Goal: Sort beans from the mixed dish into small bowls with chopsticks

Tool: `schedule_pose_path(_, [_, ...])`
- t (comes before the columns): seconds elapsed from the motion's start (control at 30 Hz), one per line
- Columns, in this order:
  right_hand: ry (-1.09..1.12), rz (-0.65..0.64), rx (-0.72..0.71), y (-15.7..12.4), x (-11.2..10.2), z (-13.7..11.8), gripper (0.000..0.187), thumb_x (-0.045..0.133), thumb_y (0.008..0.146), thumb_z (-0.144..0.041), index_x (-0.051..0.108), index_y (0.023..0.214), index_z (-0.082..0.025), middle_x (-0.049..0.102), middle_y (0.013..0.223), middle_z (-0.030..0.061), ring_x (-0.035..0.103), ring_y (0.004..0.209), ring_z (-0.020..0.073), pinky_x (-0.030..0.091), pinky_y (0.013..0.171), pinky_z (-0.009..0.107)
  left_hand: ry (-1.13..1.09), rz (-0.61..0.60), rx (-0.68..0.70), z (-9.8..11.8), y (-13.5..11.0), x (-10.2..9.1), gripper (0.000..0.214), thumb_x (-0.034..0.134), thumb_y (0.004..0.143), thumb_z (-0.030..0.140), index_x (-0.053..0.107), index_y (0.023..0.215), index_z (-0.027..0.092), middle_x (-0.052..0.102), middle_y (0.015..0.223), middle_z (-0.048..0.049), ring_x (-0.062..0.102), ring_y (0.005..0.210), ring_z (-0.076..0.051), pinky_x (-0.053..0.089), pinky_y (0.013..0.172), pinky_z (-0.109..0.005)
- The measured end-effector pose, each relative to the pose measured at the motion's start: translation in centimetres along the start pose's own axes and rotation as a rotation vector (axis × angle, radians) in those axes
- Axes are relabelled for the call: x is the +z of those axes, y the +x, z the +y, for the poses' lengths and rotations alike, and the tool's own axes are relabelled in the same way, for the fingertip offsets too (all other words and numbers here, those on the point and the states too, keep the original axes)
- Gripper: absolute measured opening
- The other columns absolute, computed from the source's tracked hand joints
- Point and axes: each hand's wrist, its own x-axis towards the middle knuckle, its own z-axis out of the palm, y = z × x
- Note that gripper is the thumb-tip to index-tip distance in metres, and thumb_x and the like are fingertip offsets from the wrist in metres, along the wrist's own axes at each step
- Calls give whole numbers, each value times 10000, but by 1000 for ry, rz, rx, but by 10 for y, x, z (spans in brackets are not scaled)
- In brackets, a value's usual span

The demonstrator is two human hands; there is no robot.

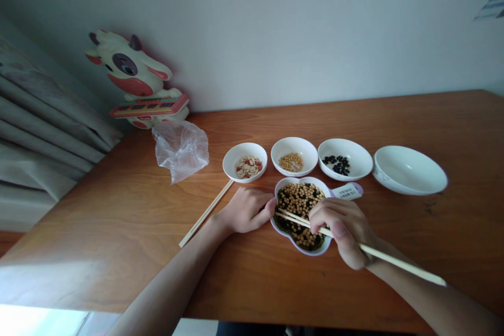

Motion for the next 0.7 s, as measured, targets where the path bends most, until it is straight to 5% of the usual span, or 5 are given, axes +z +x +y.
schedule_pose_path(0.7, [24,48,-20,-1,-1,-3,589,271,1098,-523,643,777,-197,675,715,57,622,644,187,445,647,345,-2,-4,2,0,0,0,450,288,1112,364,498,755,188,624,725,-31,490,609,-143,333,625,-294])
